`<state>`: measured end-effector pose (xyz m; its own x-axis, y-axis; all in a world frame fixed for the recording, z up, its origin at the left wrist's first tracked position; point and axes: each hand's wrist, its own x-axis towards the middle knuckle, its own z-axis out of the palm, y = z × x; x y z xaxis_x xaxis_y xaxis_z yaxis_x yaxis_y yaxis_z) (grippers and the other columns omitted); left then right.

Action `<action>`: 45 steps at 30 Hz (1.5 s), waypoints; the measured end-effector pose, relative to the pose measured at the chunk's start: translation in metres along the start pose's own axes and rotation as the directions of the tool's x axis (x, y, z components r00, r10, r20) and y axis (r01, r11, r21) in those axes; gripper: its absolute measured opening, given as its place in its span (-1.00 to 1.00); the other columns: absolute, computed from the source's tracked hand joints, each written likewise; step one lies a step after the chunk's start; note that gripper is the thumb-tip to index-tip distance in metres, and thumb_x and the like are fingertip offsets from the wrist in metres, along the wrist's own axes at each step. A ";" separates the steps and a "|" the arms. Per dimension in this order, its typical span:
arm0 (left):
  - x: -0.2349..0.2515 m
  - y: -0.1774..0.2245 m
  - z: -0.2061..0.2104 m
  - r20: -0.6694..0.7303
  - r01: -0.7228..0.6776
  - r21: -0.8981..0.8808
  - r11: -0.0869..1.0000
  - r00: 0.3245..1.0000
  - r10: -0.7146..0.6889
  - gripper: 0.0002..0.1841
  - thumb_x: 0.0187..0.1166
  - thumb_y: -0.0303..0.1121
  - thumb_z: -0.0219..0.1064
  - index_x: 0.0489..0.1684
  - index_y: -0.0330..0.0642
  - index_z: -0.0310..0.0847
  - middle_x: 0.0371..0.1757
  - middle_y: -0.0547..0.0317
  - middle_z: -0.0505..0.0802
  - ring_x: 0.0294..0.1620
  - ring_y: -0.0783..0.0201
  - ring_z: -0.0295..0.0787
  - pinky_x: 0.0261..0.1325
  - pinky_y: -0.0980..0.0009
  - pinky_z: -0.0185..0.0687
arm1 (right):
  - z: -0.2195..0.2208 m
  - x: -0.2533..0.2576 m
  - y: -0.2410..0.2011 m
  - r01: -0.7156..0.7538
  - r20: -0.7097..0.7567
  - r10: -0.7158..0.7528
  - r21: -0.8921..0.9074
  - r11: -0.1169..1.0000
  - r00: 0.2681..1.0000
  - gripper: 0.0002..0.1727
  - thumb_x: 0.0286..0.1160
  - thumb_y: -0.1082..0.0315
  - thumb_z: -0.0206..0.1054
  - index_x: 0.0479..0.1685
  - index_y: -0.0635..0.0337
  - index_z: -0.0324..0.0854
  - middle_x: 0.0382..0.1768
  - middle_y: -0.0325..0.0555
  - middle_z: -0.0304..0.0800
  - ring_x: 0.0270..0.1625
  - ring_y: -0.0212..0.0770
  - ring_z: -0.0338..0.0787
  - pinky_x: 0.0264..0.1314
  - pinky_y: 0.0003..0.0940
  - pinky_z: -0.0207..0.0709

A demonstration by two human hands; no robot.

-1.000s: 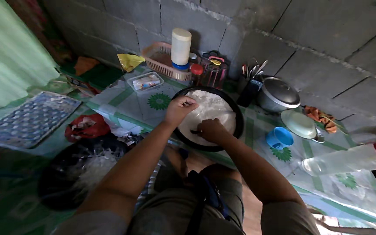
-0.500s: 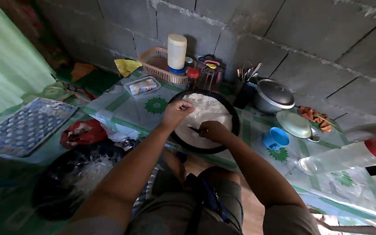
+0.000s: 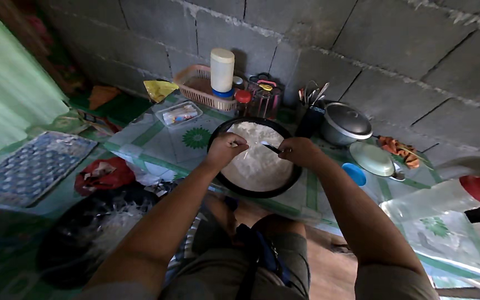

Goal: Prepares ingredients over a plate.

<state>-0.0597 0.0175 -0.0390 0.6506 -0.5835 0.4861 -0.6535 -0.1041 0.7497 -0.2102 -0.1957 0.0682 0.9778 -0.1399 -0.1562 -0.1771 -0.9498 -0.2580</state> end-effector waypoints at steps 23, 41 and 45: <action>0.000 0.003 0.004 0.139 -0.233 0.229 0.945 0.969 0.206 -0.77 0.51 -0.32 0.52 0.05 -0.16 0.87 -0.16 0.02 0.90 0.07 -0.02 0.80 0.37 -0.05 0.58 | 0.006 0.012 -0.012 0.003 0.094 0.019 -0.226 0.974 0.995 -0.74 0.66 0.15 0.33 0.09 0.06 0.80 0.06 0.06 0.85 0.26 0.15 0.74 0.40 0.45 0.31; 0.000 -0.001 0.006 0.047 -0.197 0.107 0.975 0.980 0.193 -0.83 0.45 -0.30 0.55 -0.17 -0.18 0.87 -0.14 0.09 0.90 0.06 0.11 0.80 0.30 0.03 0.63 | 0.016 0.023 -0.065 0.322 -0.379 -0.244 0.157 0.934 0.893 -0.81 0.55 0.52 0.37 0.04 0.32 0.79 0.10 0.20 0.75 0.15 0.04 0.78 0.26 -0.07 0.69; -0.001 0.000 0.005 -0.010 -0.159 0.071 0.985 0.987 0.160 -0.84 0.45 -0.30 0.56 -0.22 -0.20 0.84 -0.15 0.09 0.89 0.03 0.15 0.80 0.24 0.07 0.66 | 0.045 0.030 -0.072 0.353 -0.543 -0.090 0.403 0.845 0.835 -0.77 0.58 0.49 0.37 0.14 0.32 0.72 0.20 0.19 0.68 0.11 -0.07 0.79 0.21 -0.18 0.72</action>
<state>-0.0621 0.0145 -0.0416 0.5417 -0.5847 0.6039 -0.7740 -0.0668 0.6296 -0.1735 -0.1191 0.0390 0.8932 -0.1836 0.4104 0.1500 -0.7387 -0.6571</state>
